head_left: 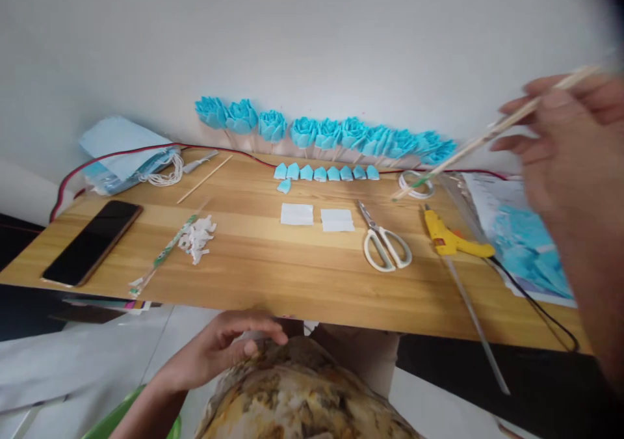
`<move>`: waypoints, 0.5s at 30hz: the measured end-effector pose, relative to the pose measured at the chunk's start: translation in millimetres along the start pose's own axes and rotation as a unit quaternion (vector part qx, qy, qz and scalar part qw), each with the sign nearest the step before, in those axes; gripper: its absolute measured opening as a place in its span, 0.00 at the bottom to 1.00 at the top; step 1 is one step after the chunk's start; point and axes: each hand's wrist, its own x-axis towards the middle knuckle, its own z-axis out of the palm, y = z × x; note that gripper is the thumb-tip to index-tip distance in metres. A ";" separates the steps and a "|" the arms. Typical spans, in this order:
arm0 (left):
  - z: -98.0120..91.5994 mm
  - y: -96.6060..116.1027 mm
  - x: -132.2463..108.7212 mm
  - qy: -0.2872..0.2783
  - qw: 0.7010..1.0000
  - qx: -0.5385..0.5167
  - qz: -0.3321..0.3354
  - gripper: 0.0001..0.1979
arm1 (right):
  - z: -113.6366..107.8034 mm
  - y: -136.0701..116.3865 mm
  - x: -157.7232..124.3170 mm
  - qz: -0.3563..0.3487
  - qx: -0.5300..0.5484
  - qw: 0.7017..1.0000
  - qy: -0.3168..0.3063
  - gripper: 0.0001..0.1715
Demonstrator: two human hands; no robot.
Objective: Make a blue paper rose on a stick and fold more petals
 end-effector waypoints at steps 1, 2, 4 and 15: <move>2.6 6.4 3.9 0.049 0.998 -0.003 0.032 0.21 | 8.0 -13.4 -9.8 0.053 0.161 0.986 -0.005 0.07; 6.3 12.2 10.1 0.094 0.994 -0.005 0.063 0.21 | 17.8 -25.0 -21.3 0.100 0.249 0.963 -0.034 0.03; 16.8 22.1 28.5 0.170 0.978 -0.018 0.119 0.20 | 40.8 -43.0 -48.6 0.152 0.322 0.930 -0.094 0.04; 67.4 25.1 89.5 0.151 0.959 -0.237 0.038 0.26 | 117.7 -53.4 -150.5 0.260 0.416 0.859 -0.146 0.14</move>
